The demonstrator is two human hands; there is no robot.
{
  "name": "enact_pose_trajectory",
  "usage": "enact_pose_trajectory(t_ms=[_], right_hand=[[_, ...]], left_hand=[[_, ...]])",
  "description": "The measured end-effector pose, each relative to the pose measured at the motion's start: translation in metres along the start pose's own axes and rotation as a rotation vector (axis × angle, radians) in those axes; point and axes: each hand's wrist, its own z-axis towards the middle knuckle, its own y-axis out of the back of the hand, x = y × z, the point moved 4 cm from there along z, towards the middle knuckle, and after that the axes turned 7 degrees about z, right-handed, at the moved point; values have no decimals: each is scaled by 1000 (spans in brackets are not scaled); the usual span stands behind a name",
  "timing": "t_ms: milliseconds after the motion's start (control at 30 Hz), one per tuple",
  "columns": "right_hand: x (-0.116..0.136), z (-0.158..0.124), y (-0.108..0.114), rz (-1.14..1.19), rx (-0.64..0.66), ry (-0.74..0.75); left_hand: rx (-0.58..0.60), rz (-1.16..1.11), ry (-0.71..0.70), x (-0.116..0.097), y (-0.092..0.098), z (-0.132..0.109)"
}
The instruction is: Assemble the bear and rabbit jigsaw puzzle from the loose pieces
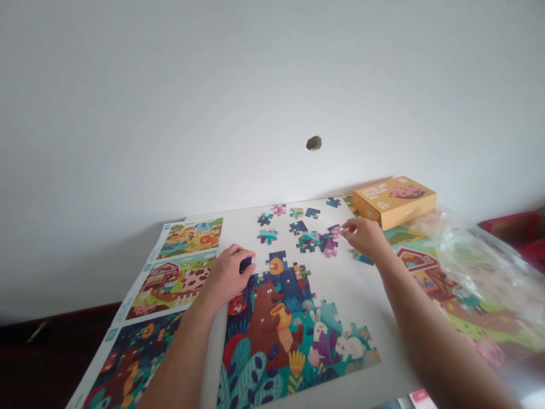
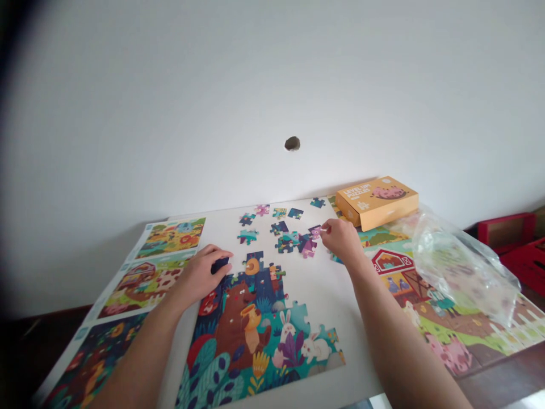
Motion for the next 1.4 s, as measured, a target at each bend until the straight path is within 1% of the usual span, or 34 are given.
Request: enact_pose_trajectory(t_ms=[100, 267, 333, 400, 467, 600, 700, 767, 867, 933, 1000, 1033, 1067, 1100, 1167, 1233, 1300, 1400], right_hand=[[-11, 1, 13, 26, 1, -30], [-20, -1, 31, -17, -87, -109], [-26, -2, 32, -51, -46, -138], [-29, -4, 28, -85, 72, -136], [-26, -6, 20, -99, 172, -67], [-1, -11, -5, -47, 214, 152], [14, -13, -25, -31, 266, 212], [17, -13, -32, -22, 294, 217], [18, -11, -30, 22, 283, 198], [21, -11, -25, 90, 222, 170], [29, -15, -20, 201, 124, 135], [35, -18, -21, 280, 95, 114], [41, -23, -25, 377, 98, 94], [49, -29, -32, 492, 137, 70], [66, -44, -54, 723, 327, 18], [83, -58, -74, 882, 494, 8], [93, -67, -88, 963, 566, -4], [98, -73, -96, 967, 595, 9]], left_hand=[[-8, 0, -2, 2, -1, 1], [-18, -15, -5, 3, -3, 2], [-25, -15, -2, 4, -3, 2], [-30, -20, 0, 4, -3, 3], [-35, -23, 1, 3, -3, 3], [-38, -33, 4, 3, -2, 3], [-39, -51, 12, 3, -1, 2], [-47, -52, 15, 3, 0, 2], [-70, -54, 13, 2, 2, 2], [-97, -77, 7, 0, 5, 2], [-145, -121, -2, -4, 9, 2], [-164, -155, -8, -7, 11, 2], [-179, -194, -12, -11, 13, 1], [-188, -240, -10, -16, 14, 1], [-169, -357, 5, -26, 14, 0], [-114, -458, -29, -38, 13, -1], [-54, -502, -57, -48, 10, -2], [-11, -504, -59, -53, 8, -3]])
